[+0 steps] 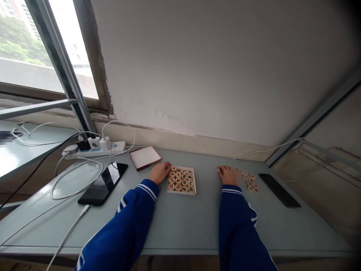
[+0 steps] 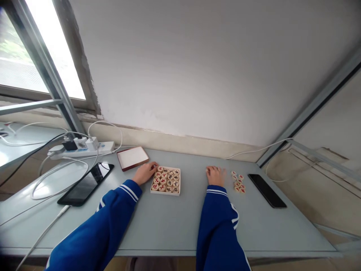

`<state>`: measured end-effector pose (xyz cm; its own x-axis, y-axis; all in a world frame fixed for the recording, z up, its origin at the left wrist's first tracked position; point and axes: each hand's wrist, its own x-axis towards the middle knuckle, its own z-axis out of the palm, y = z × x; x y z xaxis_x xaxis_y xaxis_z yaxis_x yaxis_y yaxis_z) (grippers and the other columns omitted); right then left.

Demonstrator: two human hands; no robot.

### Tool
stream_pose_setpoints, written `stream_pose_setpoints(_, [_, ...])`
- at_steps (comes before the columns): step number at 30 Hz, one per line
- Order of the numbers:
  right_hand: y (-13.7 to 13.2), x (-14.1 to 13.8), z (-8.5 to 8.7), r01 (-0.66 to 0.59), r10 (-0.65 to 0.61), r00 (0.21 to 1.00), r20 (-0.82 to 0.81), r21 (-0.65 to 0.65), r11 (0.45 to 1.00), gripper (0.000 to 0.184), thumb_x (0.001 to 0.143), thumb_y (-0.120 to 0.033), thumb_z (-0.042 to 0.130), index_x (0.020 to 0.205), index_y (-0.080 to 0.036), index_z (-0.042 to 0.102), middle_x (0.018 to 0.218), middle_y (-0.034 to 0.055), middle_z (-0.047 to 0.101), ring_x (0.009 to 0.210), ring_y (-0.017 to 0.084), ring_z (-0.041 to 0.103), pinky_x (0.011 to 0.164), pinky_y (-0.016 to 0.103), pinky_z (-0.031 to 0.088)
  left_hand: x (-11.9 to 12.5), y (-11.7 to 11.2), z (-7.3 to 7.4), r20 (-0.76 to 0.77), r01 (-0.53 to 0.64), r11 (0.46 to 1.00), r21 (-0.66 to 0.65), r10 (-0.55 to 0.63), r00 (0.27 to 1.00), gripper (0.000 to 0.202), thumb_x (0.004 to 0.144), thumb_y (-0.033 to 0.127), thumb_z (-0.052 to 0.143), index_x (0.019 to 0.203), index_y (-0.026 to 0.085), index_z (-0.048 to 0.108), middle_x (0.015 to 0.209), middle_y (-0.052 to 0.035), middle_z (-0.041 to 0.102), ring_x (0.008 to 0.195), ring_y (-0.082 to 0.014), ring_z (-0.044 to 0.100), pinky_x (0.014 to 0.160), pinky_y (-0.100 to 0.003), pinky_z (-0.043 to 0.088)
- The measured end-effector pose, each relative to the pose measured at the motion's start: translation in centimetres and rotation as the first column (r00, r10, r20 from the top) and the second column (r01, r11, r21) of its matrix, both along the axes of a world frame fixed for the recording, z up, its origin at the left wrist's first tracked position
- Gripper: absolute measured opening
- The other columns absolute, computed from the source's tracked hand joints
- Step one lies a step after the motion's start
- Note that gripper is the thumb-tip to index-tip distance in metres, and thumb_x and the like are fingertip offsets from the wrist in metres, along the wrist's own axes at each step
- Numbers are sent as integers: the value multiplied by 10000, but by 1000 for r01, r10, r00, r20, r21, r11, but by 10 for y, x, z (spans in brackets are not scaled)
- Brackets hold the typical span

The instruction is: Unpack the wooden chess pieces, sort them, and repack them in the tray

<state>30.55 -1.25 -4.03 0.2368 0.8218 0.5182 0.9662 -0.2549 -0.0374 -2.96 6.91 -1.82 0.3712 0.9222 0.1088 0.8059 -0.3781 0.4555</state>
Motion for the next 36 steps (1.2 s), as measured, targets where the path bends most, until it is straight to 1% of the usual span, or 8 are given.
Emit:
stream_pose_setpoints(4, [-19,38,0,322,-323,946,-25,181,929,256,760,-151,401,866,-184,631,979,138,598,954,295,458,896,546,158,0,-1,2,12,14,1000,-1,-14,1000,297,846,384,348,970,240,577,868,-42,633,819,-189,569,690,-266,398])
stream_pose_setpoints(6, [-18,34,10,291,-272,956,-106,256,922,282,765,-170,396,950,-164,609,1058,146,558,974,291,453,876,524,239,-1,-2,3,15,18,1000,-2,-18,1000,298,846,386,345,969,243,575,864,-40,634,816,-191,569,682,-268,397])
stream_pose_setpoints(8, [-9,7,24,59,-1,977,-213,266,962,307,792,-211,381,1024,-153,573,1050,130,556,927,241,490,841,443,340,-1,-2,4,12,13,1000,-8,-13,1000,300,845,387,344,972,244,575,869,-42,634,822,-196,568,678,-269,398])
stream_pose_setpoints(10, [0,-37,37,-276,345,868,-357,232,933,298,824,-251,356,1019,-176,569,980,88,588,848,183,527,809,369,397,-1,-3,6,12,14,1000,-21,-13,1000,307,846,388,341,976,241,577,882,-46,633,835,-195,567,681,-265,399])
stream_pose_setpoints(13, [4,-111,47,-653,629,651,-425,110,749,231,808,-285,459,991,-229,589,1013,49,584,966,178,498,872,346,384,-1,-4,8,23,14,999,-38,-13,1000,319,845,397,342,981,233,580,895,-50,632,849,-190,567,693,-257,399])
stream_pose_setpoints(17, [-6,-162,43,-811,728,522,-444,8,585,229,809,-236,481,1014,-242,583,1067,35,554,1015,159,481,904,331,376,-1,-4,6,25,3,1000,-30,-2,1000,300,841,383,358,975,239,585,882,-41,634,830,-182,569,702,-254,396])
stream_pose_setpoints(26, [-6,-156,39,-796,739,563,-371,-2,605,308,786,-223,508,1085,-262,572,1017,60,523,998,192,473,895,380,391,1,-4,4,32,-27,999,-43,28,999,320,844,413,358,964,234,594,831,-40,628,806,-173,570,687,-243,391])
stream_pose_setpoints(36, [-6,-150,41,-779,718,584,-379,-14,627,250,675,-240,630,923,-229,611,973,41,554,945,190,480,859,352,381,0,-2,1,18,-11,1000,10,11,1000,304,842,405,353,956,255,591,827,-39,632,790,-191,576,672,-263,402])
